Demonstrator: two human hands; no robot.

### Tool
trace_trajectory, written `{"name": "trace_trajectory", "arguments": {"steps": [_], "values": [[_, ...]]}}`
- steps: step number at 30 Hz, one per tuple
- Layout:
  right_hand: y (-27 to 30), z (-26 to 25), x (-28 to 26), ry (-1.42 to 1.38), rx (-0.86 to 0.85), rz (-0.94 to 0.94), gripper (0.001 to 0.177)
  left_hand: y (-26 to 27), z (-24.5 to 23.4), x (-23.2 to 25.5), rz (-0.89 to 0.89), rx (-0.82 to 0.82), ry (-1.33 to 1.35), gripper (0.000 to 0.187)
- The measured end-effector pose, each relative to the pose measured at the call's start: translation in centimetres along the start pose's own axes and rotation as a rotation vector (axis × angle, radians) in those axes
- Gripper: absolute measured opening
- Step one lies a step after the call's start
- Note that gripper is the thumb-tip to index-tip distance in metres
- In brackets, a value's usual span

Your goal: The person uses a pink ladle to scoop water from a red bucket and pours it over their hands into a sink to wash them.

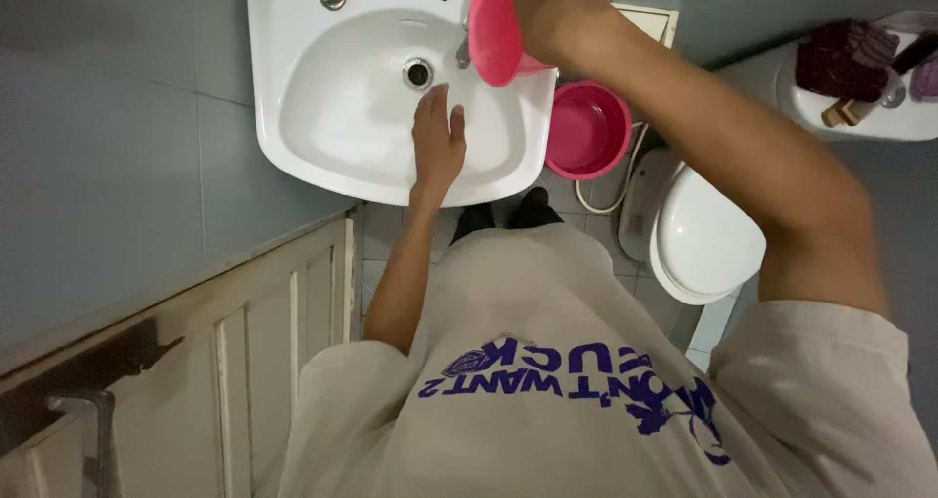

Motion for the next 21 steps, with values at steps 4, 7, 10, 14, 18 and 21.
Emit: {"name": "trace_trajectory", "arguments": {"steps": [4,7,10,14,18,21], "values": [[-0.4,0.8,0.1,0.021,0.044,0.047,0.052,-4.3,3.5,-2.5,-0.002,-0.036,-0.044,0.045],[0.0,0.1,-0.4,0.102,0.046,0.035,0.052,-7.7,5.7,-3.4,-0.065,-0.063,-0.058,0.048],[1.3,-0.8,-1.2,0.168,0.034,-0.004,0.054,-9.5,7.2,-4.1,-0.204,-0.155,-0.040,0.033],[0.1,-1.2,-1.9,0.117,-0.125,0.104,0.057,-11.3,8.8,-6.1,-0.153,-0.113,-0.011,0.019],[0.2,-1.3,-2.2,0.154,-0.065,0.013,0.054,-13.7,12.6,-11.8,-0.258,-0.186,-0.054,0.026],[0.0,-1.1,-2.2,0.204,-0.066,-0.025,0.054,-14.9,13.8,-12.7,-0.139,-0.209,-0.206,0.029]]}}
Point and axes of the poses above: each hand's wrist, its own y-axis away from the middle knuckle, its own z-axis out of the palm, x = y × z, the point moved 5 cm from there along -y, towards the middle knuckle, and after that the axes turned 6 degrees about -x, right-handed, at the moved point
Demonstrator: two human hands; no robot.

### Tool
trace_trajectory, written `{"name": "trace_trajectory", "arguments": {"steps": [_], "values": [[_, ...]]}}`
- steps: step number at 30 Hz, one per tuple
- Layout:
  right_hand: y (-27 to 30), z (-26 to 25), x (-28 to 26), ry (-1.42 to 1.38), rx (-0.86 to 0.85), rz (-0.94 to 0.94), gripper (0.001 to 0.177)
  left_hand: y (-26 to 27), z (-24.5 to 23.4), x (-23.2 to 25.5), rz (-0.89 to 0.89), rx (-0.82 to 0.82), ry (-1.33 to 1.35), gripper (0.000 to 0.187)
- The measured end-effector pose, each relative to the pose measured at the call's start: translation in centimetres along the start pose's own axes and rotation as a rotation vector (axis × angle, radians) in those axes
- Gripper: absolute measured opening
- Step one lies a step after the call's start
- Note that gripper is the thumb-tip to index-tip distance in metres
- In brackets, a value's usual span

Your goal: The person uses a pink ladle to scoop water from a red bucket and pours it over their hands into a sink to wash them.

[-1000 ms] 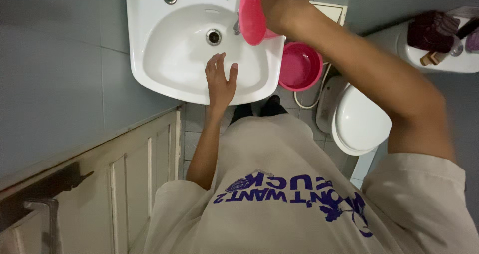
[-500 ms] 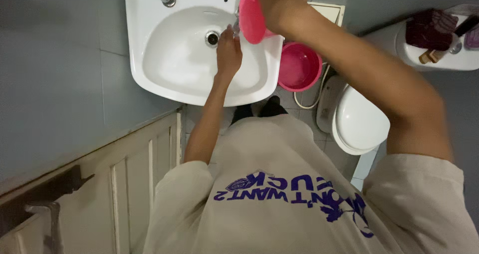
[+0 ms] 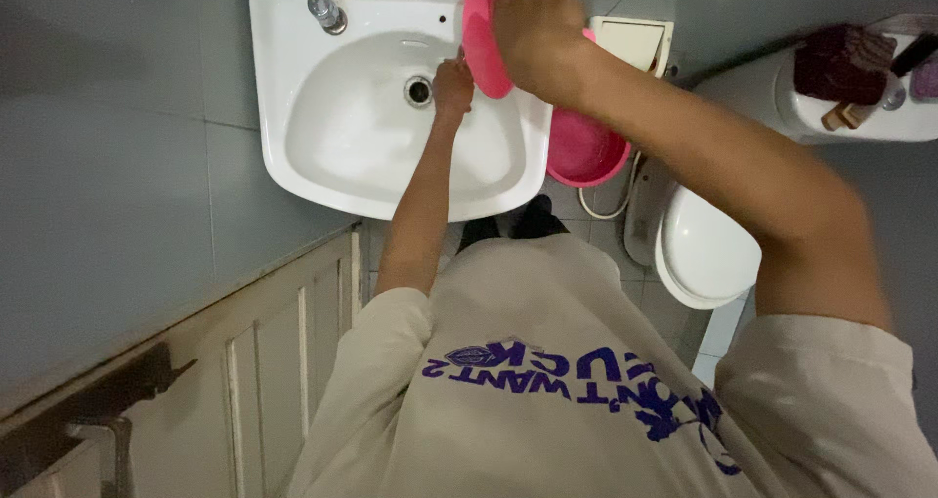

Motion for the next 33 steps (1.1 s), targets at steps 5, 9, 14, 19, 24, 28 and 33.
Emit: {"name": "trace_trajectory", "arguments": {"steps": [5,9,14,19,24,28,33], "values": [[-0.2,0.8,0.8,-0.058,0.040,0.038,0.039,1.6,0.9,-1.1,0.020,0.090,0.392,0.026],[-0.8,1.2,1.4,-0.086,0.037,0.094,0.045,1.8,0.0,-0.7,0.106,0.030,0.400,0.030],[0.3,1.5,2.1,-0.048,0.104,0.060,0.038,-0.9,1.1,-1.0,-0.089,0.017,0.130,0.029],[0.4,2.0,2.8,-0.081,0.093,0.082,0.045,-0.5,0.1,0.6,0.207,0.275,-0.151,0.025],[0.9,2.3,3.5,-0.035,0.148,0.032,0.039,1.6,0.5,-1.1,-0.047,0.267,0.733,0.026],[0.7,2.2,4.1,-0.048,0.181,0.009,0.043,3.9,1.5,-0.6,-0.495,0.155,1.085,0.042],[0.7,2.0,4.3,-0.067,0.222,-0.012,0.039,4.4,0.4,0.4,-0.432,0.267,0.928,0.048]]}}
Point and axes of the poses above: each hand's wrist, its own y-axis away from the middle knuckle, its own z-axis out of the palm, x = y × z, the point moved 5 cm from there along -y, towards the middle knuckle, and after that the axes turned 6 degrees about -x, right-handed, at the moved point
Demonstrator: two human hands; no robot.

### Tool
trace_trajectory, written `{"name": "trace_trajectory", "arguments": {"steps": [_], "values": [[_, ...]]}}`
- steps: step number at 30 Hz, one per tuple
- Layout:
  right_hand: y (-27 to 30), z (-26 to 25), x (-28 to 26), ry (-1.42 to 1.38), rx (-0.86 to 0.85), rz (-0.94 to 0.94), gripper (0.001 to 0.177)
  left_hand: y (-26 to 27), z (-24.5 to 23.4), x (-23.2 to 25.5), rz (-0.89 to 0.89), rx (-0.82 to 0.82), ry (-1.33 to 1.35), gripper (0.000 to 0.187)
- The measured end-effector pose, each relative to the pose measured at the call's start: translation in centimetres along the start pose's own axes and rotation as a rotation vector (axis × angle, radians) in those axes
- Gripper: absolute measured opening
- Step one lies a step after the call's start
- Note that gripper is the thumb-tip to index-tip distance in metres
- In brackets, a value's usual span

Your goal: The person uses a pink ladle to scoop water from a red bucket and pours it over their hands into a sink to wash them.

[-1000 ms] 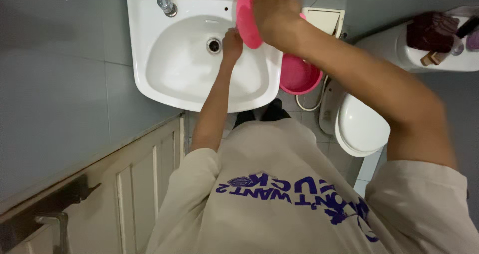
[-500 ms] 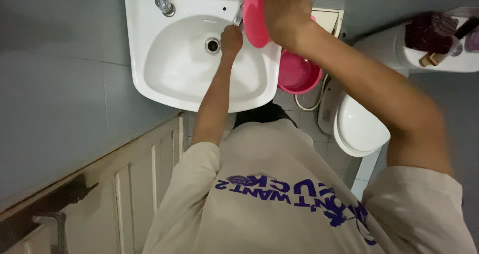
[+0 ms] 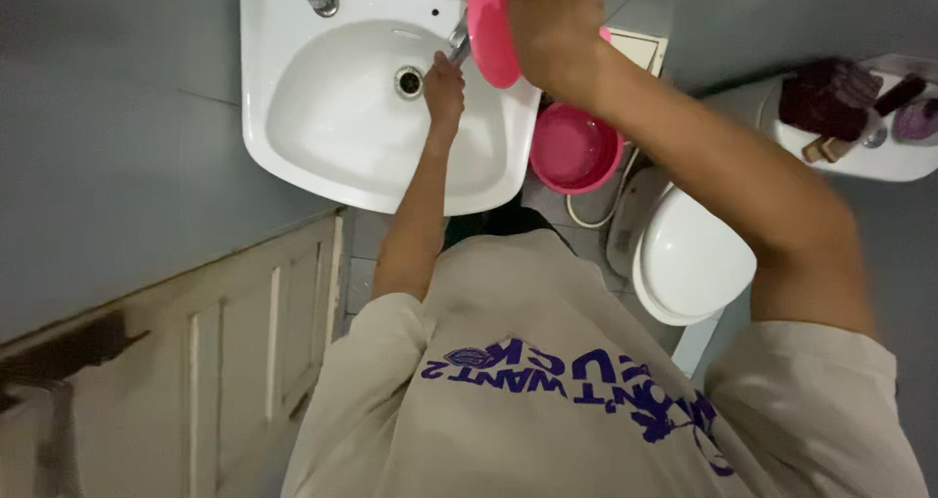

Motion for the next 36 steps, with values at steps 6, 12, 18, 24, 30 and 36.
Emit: {"name": "trace_trajectory", "arguments": {"steps": [6,12,18,24,30,36], "values": [[0.7,-0.7,-0.2,0.045,0.016,-0.085,0.040,2.4,0.5,3.3,0.581,0.185,-0.630,0.023],[0.1,-0.5,-0.4,0.044,0.011,-0.063,0.044,3.1,-0.4,5.5,0.359,-0.052,-0.708,0.027],[0.2,0.5,-1.0,0.138,0.180,-0.094,0.036,-2.4,-0.4,1.5,0.386,-0.097,-0.791,0.041],[-1.0,0.5,-1.9,0.139,0.268,-0.026,0.039,-2.7,0.7,1.7,0.328,-0.041,-0.950,0.041],[-1.7,0.1,-3.5,0.179,0.089,0.050,0.036,-0.2,0.6,3.3,0.390,-0.123,-0.796,0.030],[-2.2,-1.0,-4.4,0.128,0.105,0.057,0.041,-3.9,1.2,0.6,0.404,-0.212,-0.793,0.023]]}}
Point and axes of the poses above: each hand's wrist, its own y-axis away from the middle knuckle, its own z-axis out of the palm, x = y × z, the point moved 5 cm from there along -y, towards the middle knuckle, and after that the axes turned 6 degrees about -x, right-handed, at the moved point
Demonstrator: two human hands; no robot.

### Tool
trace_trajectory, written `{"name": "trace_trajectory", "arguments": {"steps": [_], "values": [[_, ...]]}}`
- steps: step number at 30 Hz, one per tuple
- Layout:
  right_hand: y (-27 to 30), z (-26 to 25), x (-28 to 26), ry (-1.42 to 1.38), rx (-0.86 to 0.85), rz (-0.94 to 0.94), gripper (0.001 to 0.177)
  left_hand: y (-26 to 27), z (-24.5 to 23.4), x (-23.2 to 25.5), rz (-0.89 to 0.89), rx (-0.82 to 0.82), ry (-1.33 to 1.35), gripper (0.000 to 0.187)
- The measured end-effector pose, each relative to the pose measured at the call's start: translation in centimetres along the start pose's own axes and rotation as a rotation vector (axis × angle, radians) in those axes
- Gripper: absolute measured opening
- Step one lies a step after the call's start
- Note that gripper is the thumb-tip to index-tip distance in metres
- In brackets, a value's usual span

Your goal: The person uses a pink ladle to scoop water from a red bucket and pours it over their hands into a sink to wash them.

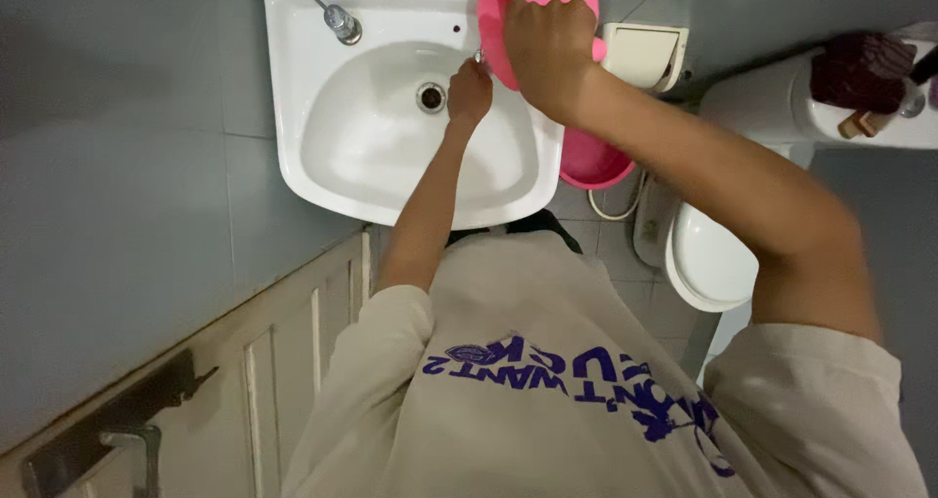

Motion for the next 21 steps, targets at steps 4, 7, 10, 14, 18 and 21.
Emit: {"name": "trace_trajectory", "arguments": {"steps": [4,7,10,14,18,21], "values": [[0.1,-0.2,-0.5,0.028,-0.026,0.009,0.039,0.9,-0.7,0.7,0.029,0.066,0.154,0.023],[-0.2,0.0,-0.2,-0.003,-0.078,0.024,0.039,2.7,-1.4,2.7,-0.119,0.001,0.224,0.027],[-0.7,0.2,0.2,-0.018,-0.053,0.056,0.036,3.8,-2.8,4.6,0.046,0.087,0.019,0.052],[-1.1,0.8,0.6,-0.014,-0.088,0.099,0.038,4.0,-3.4,6.6,0.248,0.079,-0.423,0.074],[-0.7,0.8,1.4,0.003,-0.118,0.124,0.041,3.6,-3.4,8.5,0.357,0.167,-0.579,0.067],[-0.2,0.9,1.9,-0.008,-0.064,0.146,0.037,0.9,-2.2,8.4,0.425,0.180,-0.721,0.064]]}}
Point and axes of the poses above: each hand's wrist, its own y-axis away from the middle knuckle, its own z-axis out of the palm, x = y × z, the point moved 5 cm from there along -y, towards the middle knuckle, and after that the axes turned 6 degrees about -x, right-handed, at the moved point
